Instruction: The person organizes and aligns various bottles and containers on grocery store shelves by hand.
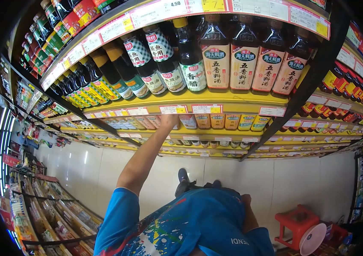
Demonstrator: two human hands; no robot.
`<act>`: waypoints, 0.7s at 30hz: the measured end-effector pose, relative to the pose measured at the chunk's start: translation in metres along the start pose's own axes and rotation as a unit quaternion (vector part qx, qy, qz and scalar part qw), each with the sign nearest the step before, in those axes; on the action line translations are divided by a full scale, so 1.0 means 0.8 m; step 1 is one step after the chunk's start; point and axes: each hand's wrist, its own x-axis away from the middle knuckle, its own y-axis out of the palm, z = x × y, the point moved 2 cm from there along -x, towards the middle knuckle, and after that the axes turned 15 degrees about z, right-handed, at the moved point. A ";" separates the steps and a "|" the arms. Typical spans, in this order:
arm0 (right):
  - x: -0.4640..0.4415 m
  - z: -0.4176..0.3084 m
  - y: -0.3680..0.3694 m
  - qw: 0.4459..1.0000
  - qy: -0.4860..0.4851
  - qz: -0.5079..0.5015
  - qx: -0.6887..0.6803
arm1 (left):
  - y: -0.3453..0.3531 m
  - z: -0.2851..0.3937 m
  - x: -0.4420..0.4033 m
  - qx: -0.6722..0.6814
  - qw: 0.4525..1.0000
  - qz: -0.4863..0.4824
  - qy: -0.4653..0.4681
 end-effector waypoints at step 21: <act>-0.003 -0.004 0.000 0.978 0.173 -0.024 -0.111 | -0.009 -0.007 -0.001 -0.040 0.998 0.052 0.026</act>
